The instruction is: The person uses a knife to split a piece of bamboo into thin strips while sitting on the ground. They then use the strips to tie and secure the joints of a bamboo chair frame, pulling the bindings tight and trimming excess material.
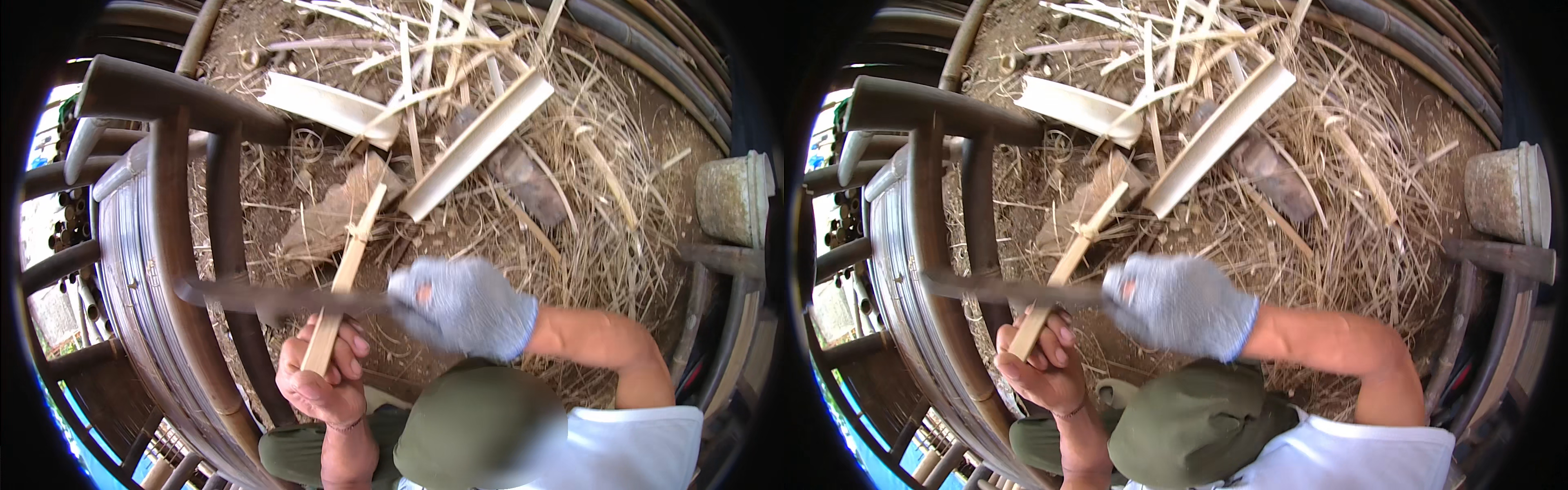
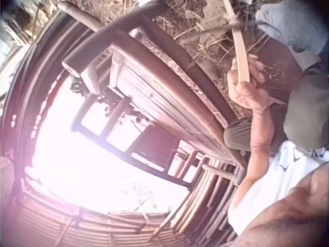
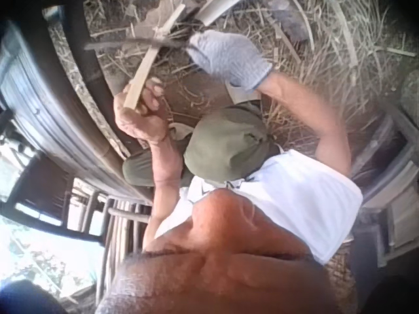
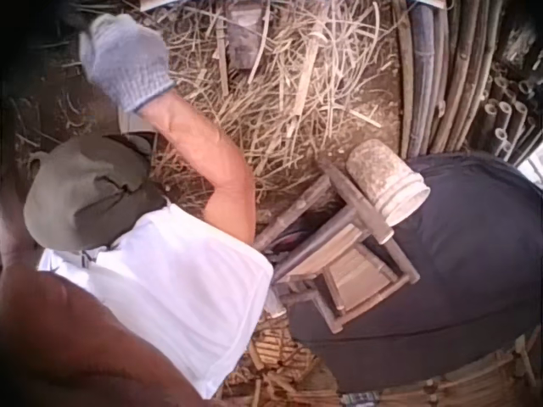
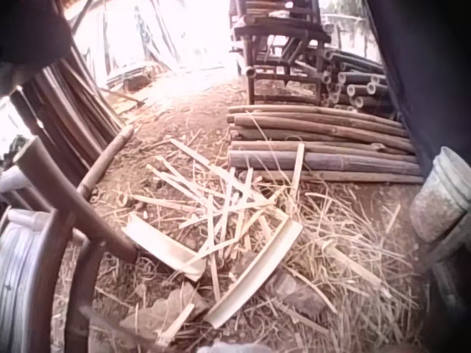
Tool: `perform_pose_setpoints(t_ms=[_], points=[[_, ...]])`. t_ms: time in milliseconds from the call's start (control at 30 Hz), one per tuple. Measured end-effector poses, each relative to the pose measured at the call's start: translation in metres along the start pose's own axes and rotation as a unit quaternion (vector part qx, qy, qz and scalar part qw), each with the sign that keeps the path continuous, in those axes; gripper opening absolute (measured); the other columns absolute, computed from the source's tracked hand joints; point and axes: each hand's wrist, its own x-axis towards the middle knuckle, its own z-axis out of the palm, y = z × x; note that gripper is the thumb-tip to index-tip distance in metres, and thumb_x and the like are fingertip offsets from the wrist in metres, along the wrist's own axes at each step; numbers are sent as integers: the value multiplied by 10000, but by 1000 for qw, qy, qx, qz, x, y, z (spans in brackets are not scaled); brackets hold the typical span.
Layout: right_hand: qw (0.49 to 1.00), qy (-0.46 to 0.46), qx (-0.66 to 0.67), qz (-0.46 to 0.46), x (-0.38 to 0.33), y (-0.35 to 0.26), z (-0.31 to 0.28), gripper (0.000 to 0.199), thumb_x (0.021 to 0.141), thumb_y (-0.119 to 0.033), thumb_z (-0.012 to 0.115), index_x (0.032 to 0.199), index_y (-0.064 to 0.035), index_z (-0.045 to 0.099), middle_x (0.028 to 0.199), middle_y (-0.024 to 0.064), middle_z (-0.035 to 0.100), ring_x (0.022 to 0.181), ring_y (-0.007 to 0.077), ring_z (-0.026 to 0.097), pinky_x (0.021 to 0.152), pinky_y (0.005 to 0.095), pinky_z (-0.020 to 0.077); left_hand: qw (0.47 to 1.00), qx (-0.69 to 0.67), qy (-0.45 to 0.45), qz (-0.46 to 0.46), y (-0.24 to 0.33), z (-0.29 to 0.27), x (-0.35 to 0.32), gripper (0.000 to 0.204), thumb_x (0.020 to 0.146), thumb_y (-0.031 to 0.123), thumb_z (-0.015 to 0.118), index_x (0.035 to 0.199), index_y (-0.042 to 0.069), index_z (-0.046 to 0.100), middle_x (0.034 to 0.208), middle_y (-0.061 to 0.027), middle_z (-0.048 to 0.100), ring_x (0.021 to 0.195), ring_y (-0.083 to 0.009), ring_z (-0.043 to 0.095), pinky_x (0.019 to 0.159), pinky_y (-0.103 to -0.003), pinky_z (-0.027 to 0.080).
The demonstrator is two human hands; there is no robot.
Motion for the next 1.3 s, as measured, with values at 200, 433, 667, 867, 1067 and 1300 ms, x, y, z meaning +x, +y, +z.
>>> perform_pose_setpoints(t_ms=[200,433,667,867,1067,1300], points=[[996,-59,-65,27,-2,25,18,184,955,-266,620,964,-83,643,778,107,629,655,293,653,555,406,558,1000,3,12,-24,5,-2,1,507,1047,568,416,729,175,376,551,2,445,617,-167,529,794,-370,495],[981,-45,-138,125,-5,84,57,177,946,-235,599,900,-73,654,692,112,596,590,280,639,534,389,549,999,7,48,-15,2,2,1,532,1028,563,473,722,136,389,502,-33,477,554,-197,552,705,-412,536],[973,-80,-181,121,2,89,55,173,961,-242,588,958,-83,655,720,122,598,632,300,649,550,413,550,999,27,28,-5,6,-1,8,531,1031,560,467,715,139,394,510,-38,499,557,-206,561,748,-415,531],[998,-12,-8,64,-2,85,54,295,1004,-304,538,963,-44,672,822,170,689,720,322,695,598,410,568,1000,9,11,8,0,-4,8,487,1077,480,373,703,168,356,529,-6,451,593,-175,522,771,-391,492],[963,-117,-117,212,-25,143,77,376,1028,-307,491,896,-26,703,696,213,673,583,312,681,545,423,564,1000,11,4,-8,3,-3,11,515,1038,532,467,712,137,409,510,-45,517,551,-202,563,759,-409,533],[968,-70,-145,192,-40,143,79,410,1040,-359,462,830,-53,635,656,175,657,594,314,679,504,412,552,1000,18,11,-6,8,1,9,511,1047,507,454,704,133,405,509,-46,507,546,-192,546,710,-389,525]])
